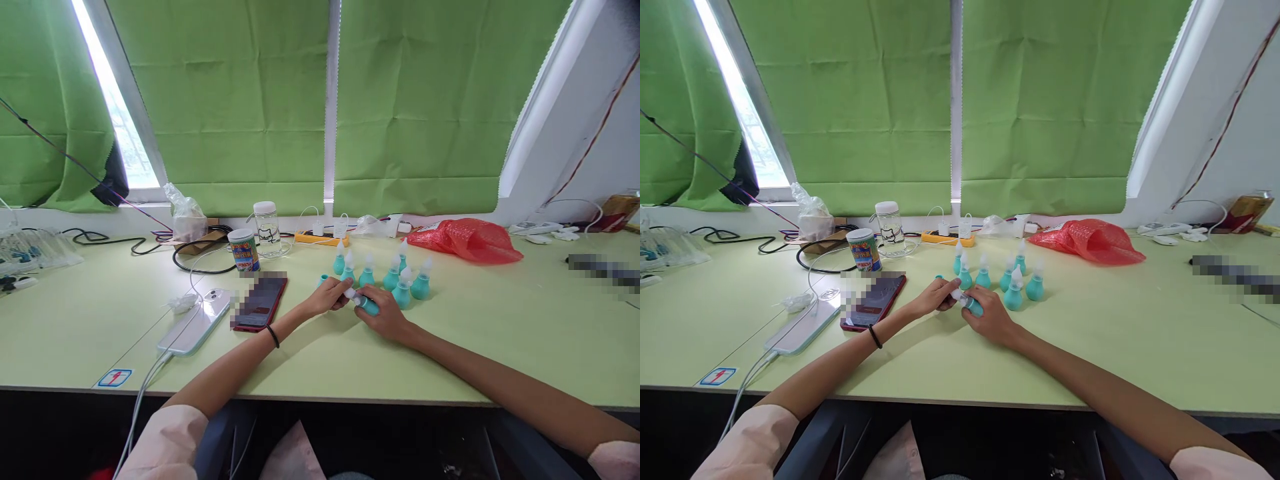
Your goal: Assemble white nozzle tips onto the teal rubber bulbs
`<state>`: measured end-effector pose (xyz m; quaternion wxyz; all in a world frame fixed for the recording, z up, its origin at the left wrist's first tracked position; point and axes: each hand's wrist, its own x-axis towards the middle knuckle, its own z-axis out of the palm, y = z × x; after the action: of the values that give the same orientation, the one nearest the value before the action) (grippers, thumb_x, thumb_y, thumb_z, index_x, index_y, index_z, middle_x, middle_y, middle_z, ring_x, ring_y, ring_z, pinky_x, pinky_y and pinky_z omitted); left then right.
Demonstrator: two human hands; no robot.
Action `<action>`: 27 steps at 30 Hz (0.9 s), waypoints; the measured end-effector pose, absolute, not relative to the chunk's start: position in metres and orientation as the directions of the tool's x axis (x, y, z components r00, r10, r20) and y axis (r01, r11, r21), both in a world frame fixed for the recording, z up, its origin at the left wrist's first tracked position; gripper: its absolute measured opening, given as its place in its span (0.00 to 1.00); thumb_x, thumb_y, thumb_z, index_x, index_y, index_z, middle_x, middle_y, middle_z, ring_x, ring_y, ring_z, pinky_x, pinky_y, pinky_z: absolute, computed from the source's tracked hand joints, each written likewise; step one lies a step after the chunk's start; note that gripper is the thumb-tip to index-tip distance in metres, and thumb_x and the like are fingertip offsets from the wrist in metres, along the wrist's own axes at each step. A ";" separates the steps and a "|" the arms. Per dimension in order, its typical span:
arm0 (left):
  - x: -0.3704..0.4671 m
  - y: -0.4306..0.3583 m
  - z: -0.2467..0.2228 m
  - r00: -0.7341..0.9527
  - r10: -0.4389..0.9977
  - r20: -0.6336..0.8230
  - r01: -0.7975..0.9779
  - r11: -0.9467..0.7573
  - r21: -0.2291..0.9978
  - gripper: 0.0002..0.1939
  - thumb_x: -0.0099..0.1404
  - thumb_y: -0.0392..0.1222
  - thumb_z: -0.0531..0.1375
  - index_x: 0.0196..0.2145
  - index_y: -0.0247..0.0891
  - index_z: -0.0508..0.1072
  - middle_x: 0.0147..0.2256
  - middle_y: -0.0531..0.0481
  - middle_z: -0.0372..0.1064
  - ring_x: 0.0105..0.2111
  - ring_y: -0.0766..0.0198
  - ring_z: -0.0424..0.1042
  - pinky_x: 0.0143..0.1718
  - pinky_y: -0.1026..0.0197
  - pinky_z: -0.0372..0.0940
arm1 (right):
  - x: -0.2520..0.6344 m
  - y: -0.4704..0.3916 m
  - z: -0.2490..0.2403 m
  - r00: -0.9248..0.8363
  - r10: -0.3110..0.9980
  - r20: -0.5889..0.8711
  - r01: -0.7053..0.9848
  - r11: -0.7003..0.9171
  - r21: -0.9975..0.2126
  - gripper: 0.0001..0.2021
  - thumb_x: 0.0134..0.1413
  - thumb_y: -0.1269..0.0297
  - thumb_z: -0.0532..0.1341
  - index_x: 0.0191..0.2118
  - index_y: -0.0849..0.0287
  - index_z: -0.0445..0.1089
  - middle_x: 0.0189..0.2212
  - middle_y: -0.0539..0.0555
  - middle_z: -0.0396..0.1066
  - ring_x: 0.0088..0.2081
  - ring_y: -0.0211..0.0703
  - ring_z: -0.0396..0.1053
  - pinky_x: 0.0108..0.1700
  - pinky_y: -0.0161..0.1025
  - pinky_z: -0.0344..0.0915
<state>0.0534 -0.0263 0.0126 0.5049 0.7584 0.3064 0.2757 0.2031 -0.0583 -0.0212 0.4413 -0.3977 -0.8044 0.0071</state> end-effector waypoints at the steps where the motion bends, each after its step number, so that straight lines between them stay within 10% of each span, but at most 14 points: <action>1: 0.054 -0.026 0.013 0.659 0.748 0.078 0.161 -0.242 0.957 0.23 0.57 0.54 0.43 0.13 0.35 0.52 0.11 0.58 0.46 0.12 0.76 0.45 0.14 0.68 0.41 | 0.203 -0.059 -0.020 -0.286 0.655 0.700 0.633 0.677 -0.375 0.07 0.40 0.69 0.53 0.30 0.59 0.62 0.24 0.52 0.64 0.28 0.42 0.62 0.32 0.40 0.59; 8: 0.053 -0.025 0.017 0.553 0.821 0.143 0.217 -0.308 0.926 0.24 0.59 0.54 0.38 0.14 0.36 0.53 0.11 0.57 0.46 0.11 0.74 0.47 0.15 0.67 0.44 | 0.203 -0.065 -0.014 -0.191 0.695 0.693 0.538 0.665 -0.518 0.07 0.42 0.69 0.52 0.32 0.58 0.56 0.25 0.49 0.61 0.27 0.39 0.60 0.29 0.36 0.58; 12: 0.052 -0.028 0.011 0.552 0.751 0.362 0.643 -0.660 0.388 0.22 0.58 0.55 0.43 0.20 0.34 0.62 0.16 0.50 0.60 0.20 0.66 0.61 0.22 0.65 0.52 | 0.205 -0.064 -0.014 -0.102 0.733 0.673 0.400 0.650 -0.646 0.12 0.44 0.69 0.51 0.37 0.56 0.49 0.25 0.48 0.60 0.27 0.38 0.60 0.30 0.36 0.58; 17: 0.054 -0.031 0.001 0.658 0.712 0.245 0.752 -0.641 -0.157 0.17 0.57 0.49 0.47 0.30 0.33 0.67 0.25 0.41 0.67 0.28 0.55 0.67 0.28 0.59 0.57 | 0.205 -0.062 -0.014 -0.093 0.751 0.654 0.410 0.627 -0.662 0.11 0.47 0.67 0.51 0.38 0.56 0.49 0.27 0.50 0.60 0.30 0.39 0.60 0.34 0.38 0.58; 23: 0.052 -0.037 0.006 0.610 0.701 0.370 0.781 -0.610 -0.132 0.15 0.56 0.47 0.48 0.29 0.33 0.67 0.27 0.43 0.67 0.27 0.58 0.67 0.26 0.60 0.57 | 0.202 -0.062 -0.012 -0.117 0.778 0.617 0.497 0.584 -0.642 0.12 0.46 0.66 0.53 0.39 0.56 0.51 0.29 0.50 0.61 0.32 0.40 0.61 0.34 0.37 0.57; 27: 0.053 -0.040 0.011 0.495 0.675 0.547 0.746 -0.653 0.131 0.13 0.57 0.43 0.47 0.26 0.34 0.68 0.24 0.48 0.66 0.24 0.66 0.65 0.26 0.65 0.56 | 0.201 -0.060 -0.013 -0.102 0.778 0.620 0.479 0.585 -0.655 0.13 0.45 0.66 0.54 0.38 0.56 0.52 0.29 0.50 0.61 0.32 0.40 0.61 0.34 0.36 0.58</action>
<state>0.0529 -0.0401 0.0114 -0.0617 0.8625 0.4117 0.2878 0.2007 -0.0602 -0.0129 0.5127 -0.4318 -0.7277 0.1456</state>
